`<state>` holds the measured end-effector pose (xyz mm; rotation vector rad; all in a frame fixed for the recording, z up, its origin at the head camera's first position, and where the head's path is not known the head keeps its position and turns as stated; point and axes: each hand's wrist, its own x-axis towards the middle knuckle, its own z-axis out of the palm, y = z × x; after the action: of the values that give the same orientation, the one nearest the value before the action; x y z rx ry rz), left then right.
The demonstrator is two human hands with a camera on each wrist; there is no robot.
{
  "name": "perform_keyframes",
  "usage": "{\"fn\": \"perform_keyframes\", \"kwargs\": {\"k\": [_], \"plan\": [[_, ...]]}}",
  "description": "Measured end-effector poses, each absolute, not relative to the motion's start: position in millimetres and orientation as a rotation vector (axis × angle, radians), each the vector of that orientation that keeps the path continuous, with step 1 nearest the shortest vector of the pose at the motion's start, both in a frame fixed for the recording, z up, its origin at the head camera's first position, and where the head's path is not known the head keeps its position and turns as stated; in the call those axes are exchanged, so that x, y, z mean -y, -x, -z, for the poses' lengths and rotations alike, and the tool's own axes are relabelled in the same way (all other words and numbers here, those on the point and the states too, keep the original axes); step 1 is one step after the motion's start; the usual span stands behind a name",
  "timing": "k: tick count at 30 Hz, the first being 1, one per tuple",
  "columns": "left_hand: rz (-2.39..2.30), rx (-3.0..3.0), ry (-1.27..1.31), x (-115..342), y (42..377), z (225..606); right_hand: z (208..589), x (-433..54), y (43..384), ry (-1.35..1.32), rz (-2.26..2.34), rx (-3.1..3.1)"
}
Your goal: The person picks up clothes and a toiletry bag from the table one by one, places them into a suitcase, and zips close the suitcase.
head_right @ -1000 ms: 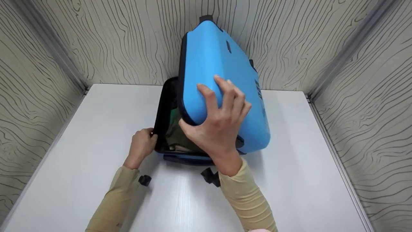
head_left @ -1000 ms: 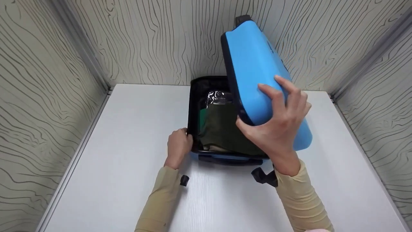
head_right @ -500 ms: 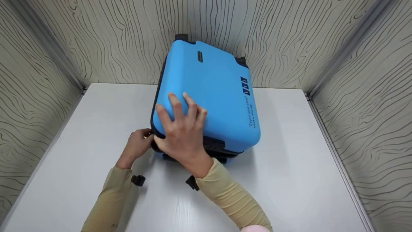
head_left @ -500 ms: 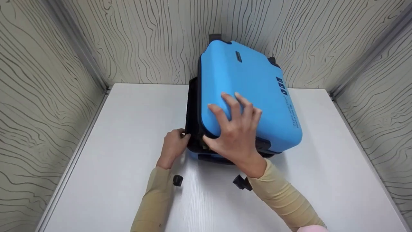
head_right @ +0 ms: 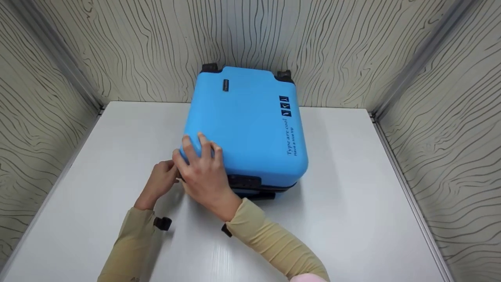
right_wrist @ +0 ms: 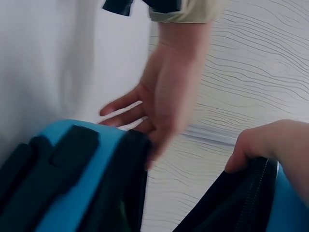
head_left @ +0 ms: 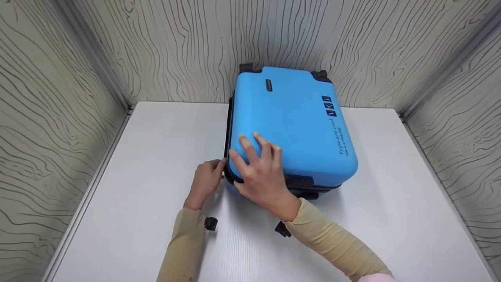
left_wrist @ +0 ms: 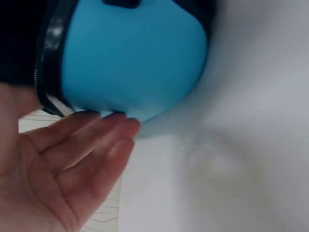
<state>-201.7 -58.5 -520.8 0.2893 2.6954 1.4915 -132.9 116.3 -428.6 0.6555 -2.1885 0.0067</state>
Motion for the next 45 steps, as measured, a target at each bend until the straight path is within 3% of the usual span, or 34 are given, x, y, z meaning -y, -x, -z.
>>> {"fn": "perform_keyframes", "kwargs": {"k": [21, 34, 45], "plan": [[-1.801, -2.731, -0.064, 68, 203, 522, 457, -106, 143, -0.803, 0.075, 2.337], [-2.002, -2.812, -0.45, 51, 198, 474, 429, -148, 139, -0.633, -0.403, 2.329], [-1.749, -2.923, -0.945, 32, 180, 451, 408, -210, 134, -0.406, -0.577, 2.208]]}}
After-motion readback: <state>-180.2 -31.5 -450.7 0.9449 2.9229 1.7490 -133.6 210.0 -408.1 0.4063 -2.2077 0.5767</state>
